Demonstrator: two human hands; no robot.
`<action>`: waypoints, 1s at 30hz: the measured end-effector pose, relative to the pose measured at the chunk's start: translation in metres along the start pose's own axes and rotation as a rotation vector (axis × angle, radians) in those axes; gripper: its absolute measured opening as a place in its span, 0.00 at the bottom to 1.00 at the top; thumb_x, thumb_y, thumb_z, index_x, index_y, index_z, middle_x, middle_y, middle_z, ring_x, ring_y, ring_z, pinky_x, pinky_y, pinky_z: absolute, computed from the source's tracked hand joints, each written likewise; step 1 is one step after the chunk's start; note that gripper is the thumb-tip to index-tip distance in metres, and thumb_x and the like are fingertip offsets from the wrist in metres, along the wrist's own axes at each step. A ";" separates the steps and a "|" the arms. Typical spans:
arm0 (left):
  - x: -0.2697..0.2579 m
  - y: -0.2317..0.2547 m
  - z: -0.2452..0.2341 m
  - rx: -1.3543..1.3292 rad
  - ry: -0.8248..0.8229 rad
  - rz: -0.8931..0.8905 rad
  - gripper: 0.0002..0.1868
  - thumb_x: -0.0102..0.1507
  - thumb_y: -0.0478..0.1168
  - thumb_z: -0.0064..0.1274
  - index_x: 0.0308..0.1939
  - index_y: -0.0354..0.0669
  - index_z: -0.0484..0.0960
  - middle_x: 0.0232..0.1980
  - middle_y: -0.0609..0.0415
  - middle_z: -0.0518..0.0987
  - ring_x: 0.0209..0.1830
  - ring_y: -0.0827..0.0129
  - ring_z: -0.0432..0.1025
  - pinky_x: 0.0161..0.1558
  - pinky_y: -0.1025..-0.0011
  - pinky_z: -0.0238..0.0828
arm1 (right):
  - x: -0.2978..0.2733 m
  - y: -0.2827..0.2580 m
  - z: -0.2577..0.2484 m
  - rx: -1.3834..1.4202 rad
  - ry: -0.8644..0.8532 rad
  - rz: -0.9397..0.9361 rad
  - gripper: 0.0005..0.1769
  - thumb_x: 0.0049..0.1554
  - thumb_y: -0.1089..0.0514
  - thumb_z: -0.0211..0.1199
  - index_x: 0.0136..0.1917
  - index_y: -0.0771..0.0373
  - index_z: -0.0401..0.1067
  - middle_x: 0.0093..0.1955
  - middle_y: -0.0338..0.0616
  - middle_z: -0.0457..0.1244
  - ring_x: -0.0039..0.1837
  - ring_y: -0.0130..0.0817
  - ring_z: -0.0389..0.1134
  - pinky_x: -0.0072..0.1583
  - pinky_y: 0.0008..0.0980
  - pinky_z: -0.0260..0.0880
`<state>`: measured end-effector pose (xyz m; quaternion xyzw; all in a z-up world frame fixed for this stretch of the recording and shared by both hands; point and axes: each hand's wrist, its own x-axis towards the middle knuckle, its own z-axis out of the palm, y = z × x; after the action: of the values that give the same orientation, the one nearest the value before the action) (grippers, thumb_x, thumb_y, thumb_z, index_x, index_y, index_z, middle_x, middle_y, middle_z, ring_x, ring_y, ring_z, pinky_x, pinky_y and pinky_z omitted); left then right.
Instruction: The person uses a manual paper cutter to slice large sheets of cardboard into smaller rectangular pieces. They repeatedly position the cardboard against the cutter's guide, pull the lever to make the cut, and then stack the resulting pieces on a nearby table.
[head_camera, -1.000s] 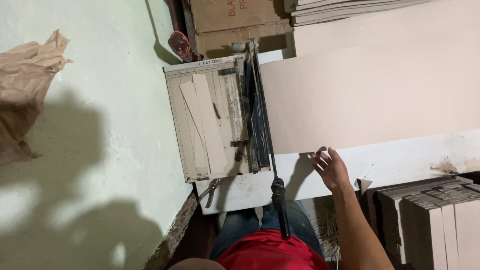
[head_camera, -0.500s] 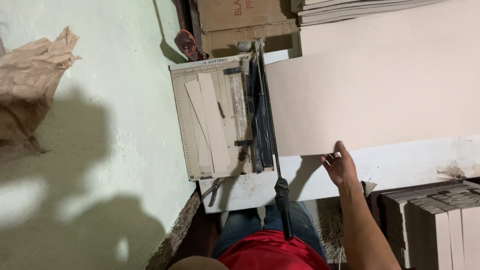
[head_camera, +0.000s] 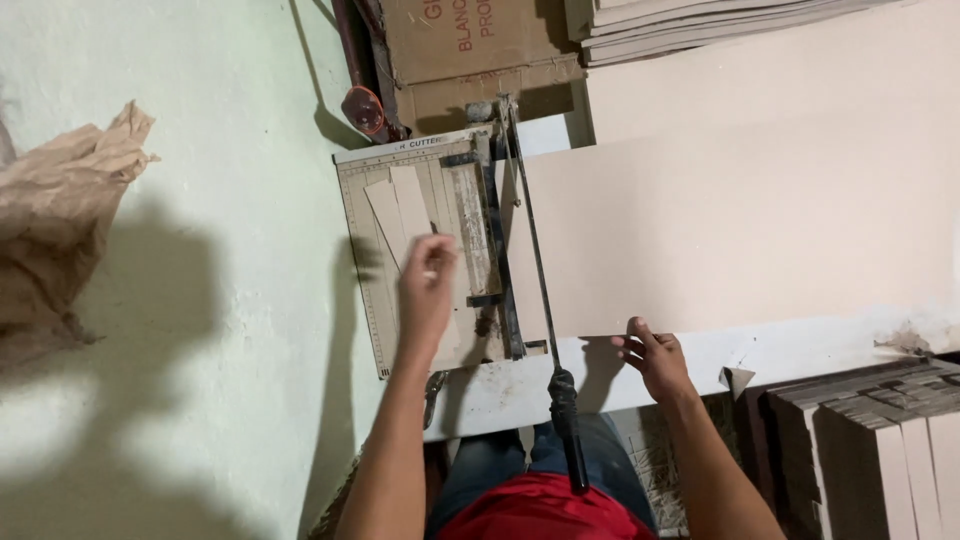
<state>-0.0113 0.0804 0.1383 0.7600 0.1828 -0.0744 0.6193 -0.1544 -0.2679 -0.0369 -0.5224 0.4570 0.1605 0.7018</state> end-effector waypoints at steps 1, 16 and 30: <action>0.015 -0.037 0.005 0.321 -0.014 -0.129 0.15 0.70 0.41 0.49 0.60 0.42 0.77 0.50 0.46 0.79 0.51 0.57 0.73 0.48 0.64 0.74 | 0.013 0.010 -0.001 0.009 -0.007 -0.017 0.16 0.66 0.51 0.66 0.40 0.62 0.73 0.40 0.40 0.66 0.47 0.51 0.75 0.52 0.54 0.78; 0.029 -0.063 0.093 1.257 -0.602 -0.122 0.55 0.62 0.41 0.63 0.83 0.41 0.40 0.83 0.27 0.29 0.82 0.30 0.27 0.74 0.38 0.49 | 0.006 -0.017 0.018 -0.576 -0.165 0.116 0.34 0.62 0.31 0.60 0.43 0.67 0.77 0.32 0.48 0.67 0.36 0.45 0.74 0.46 0.53 0.77; 0.045 -0.100 0.106 1.401 -0.668 -0.211 0.67 0.60 0.49 0.68 0.83 0.49 0.25 0.81 0.32 0.17 0.82 0.33 0.19 0.74 0.35 0.43 | -0.120 0.065 0.102 -1.545 -0.177 -0.256 0.45 0.61 0.43 0.55 0.83 0.48 0.36 0.37 0.46 0.70 0.33 0.50 0.72 0.36 0.48 0.74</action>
<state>0.0048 0.0024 0.0080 0.8895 -0.0316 -0.4557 0.0070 -0.2153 -0.1215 0.0260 -0.8961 0.0947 0.3915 0.1866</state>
